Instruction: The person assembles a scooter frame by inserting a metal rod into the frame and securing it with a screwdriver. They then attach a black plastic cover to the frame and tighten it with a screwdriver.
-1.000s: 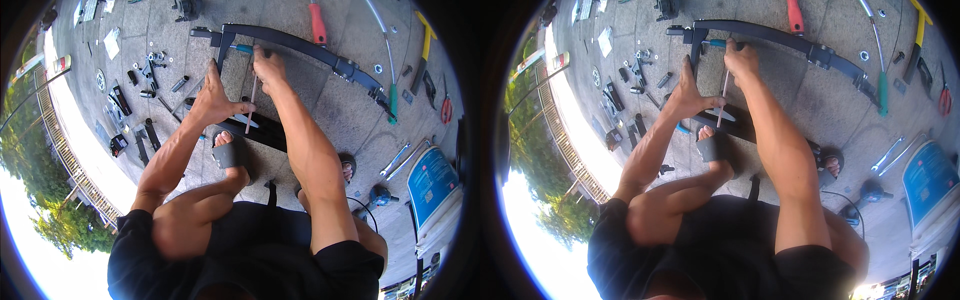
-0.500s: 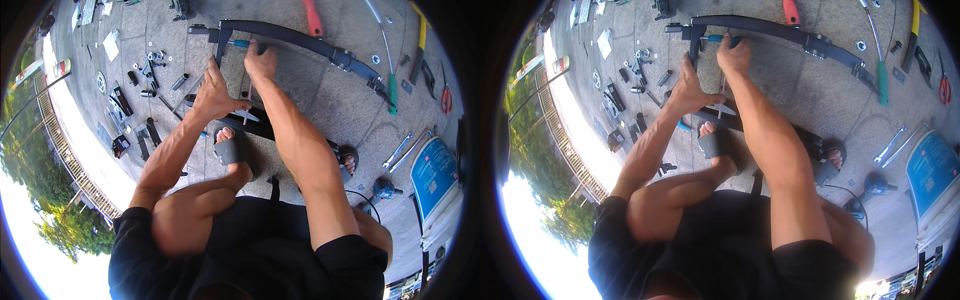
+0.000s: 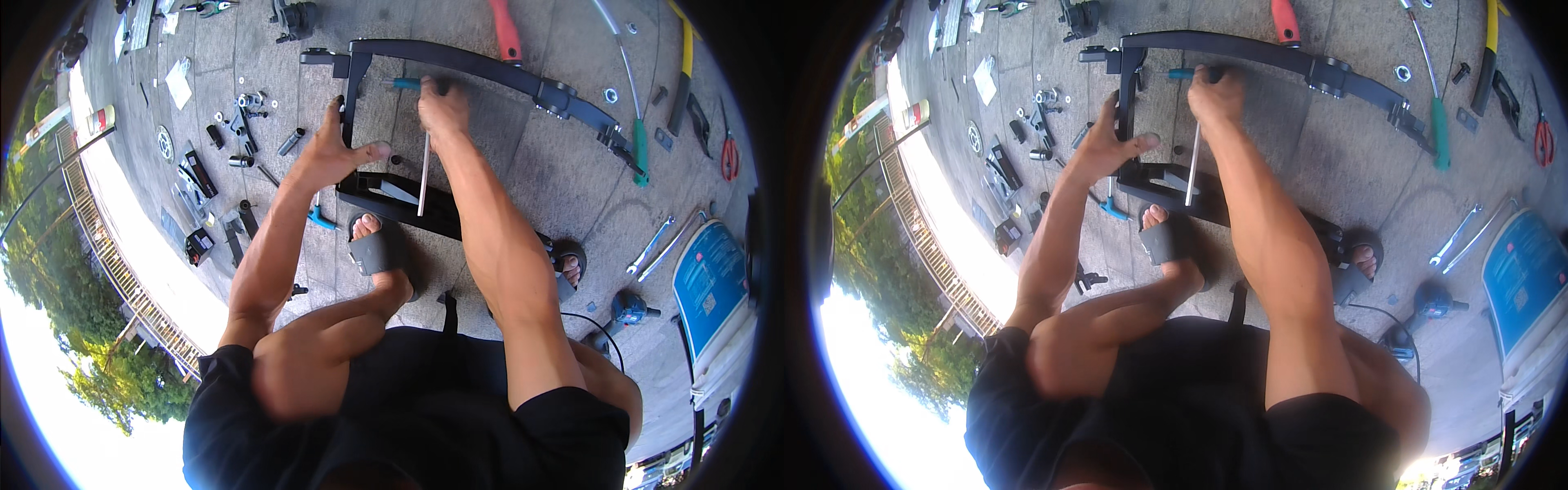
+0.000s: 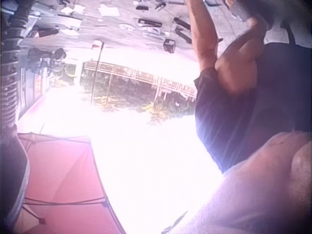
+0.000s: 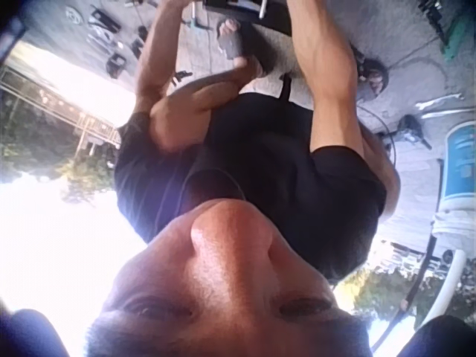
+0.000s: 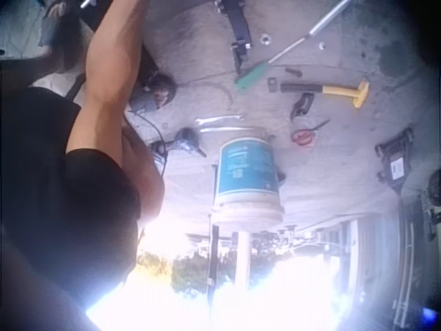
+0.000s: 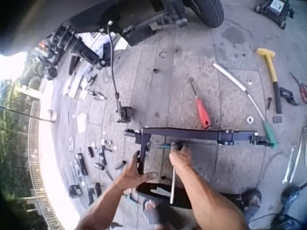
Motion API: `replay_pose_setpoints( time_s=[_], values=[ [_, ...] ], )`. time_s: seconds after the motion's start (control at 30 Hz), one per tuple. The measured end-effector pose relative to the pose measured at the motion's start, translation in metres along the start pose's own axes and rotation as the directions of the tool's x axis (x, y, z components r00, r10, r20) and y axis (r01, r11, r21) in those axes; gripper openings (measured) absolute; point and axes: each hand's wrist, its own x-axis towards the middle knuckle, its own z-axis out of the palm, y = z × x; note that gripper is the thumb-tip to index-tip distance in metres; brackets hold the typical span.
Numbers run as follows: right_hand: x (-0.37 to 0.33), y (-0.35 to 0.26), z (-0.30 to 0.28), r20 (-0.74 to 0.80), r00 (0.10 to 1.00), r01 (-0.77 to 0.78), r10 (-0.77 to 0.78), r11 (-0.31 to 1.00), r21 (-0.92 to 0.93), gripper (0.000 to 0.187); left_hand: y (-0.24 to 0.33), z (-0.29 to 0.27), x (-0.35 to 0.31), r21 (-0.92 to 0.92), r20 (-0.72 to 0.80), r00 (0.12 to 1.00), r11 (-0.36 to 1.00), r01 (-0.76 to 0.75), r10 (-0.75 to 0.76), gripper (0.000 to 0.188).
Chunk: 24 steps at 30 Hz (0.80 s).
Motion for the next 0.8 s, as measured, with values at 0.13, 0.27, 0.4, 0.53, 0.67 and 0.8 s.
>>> replay_pose_setpoints(
  time_s=[0.13, 0.27, 0.4, 0.53, 0.67, 0.8],
  values=[
    [0.003, -0.011, 0.010, 0.183, 0.970, -0.182, 0.159, 0.977, 0.115, 0.027, 0.000, -0.006, 0.025, -0.430, -0.099, 0.993, 0.903, 0.015, -0.064, 0.105],
    [0.007, -0.029, 0.013, 0.363, 0.845, -0.513, 0.393, 0.786, 0.345, 0.016, -0.001, -0.011, 0.042, -0.767, -0.004, 0.983, 0.632, 0.115, -0.184, 0.075],
    [0.007, -0.039, 0.005, 0.442, 0.790, -0.594, 0.426, 0.712, 0.375, 0.013, 0.000, -0.009, 0.048, -0.833, -0.007, 0.980, 0.543, 0.105, -0.200, 0.064],
    [0.006, -0.044, -0.002, 0.517, 0.745, -0.639, 0.422, 0.673, 0.373, 0.014, 0.002, -0.005, 0.043, -0.749, -0.072, 0.993, 0.663, 0.010, -0.096, 0.059],
    [0.007, -0.045, -0.006, 0.552, 0.718, -0.670, 0.424, 0.635, 0.384, 0.016, 0.001, -0.004, 0.035, -0.685, -0.072, 0.995, 0.722, -0.098, 0.067, 0.065],
    [0.012, -0.040, -0.010, 0.647, 0.663, -0.673, 0.376, 0.679, 0.294, 0.027, -0.002, -0.002, 0.031, -0.663, -0.051, 0.997, 0.745, -0.074, 0.054, 0.063]
  ],
)
